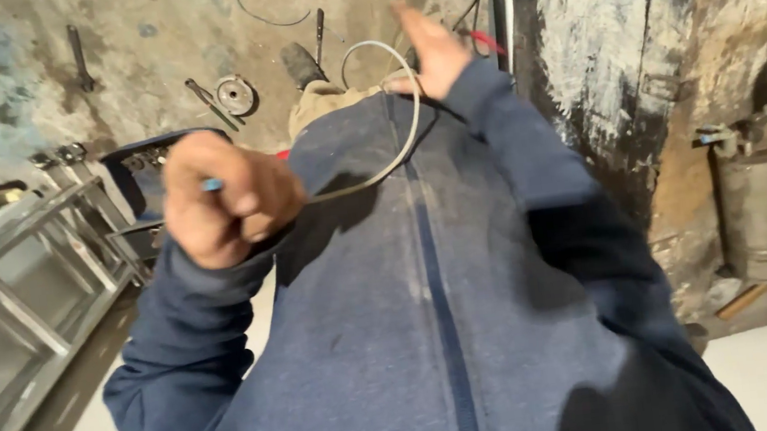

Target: The person strips the insulation from the ends of blue, green, and gray wires using a knife. They then twist the exposed ends of the wires together and use pliers to cut the wires.

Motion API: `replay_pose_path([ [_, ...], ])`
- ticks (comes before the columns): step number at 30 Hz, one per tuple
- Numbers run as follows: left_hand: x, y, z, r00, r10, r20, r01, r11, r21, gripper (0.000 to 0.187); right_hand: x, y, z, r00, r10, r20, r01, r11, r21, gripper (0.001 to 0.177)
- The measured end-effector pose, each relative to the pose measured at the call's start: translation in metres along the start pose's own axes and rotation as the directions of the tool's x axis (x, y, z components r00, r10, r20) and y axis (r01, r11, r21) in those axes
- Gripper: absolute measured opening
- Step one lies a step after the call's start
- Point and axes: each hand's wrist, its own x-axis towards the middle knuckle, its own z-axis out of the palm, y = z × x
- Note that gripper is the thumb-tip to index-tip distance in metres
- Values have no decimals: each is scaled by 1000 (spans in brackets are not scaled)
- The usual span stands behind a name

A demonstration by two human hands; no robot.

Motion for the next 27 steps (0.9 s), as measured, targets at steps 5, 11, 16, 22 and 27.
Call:
replay_pose_path([
  [5, -15, 48, -41, 811, 493, 316, -465, 870, -164, 21, 33, 68, 95, 923, -69, 380, 62, 998, 29, 93],
  [11, -98, 67, -41, 649, 735, -196, -747, 665, 17, 27, 76, -11, 134, 894, -29, 447, 14, 999, 36, 94],
  [16, -158, 61, -146, 488, 857, -165, -790, 353, -500, 18, 120, -20, 171, 733, 5, 681, 319, 881, -350, 59],
  [22, -256, -2, -343, 266, 943, -201, -120, -174, -977, 28, 127, -23, 160, 777, -241, 581, 424, 883, -200, 33],
  [27, -226, -23, -446, 255, 910, -327, 733, -403, -548, 46, 120, -123, 109, 924, -294, 246, 309, 951, -23, 24],
])
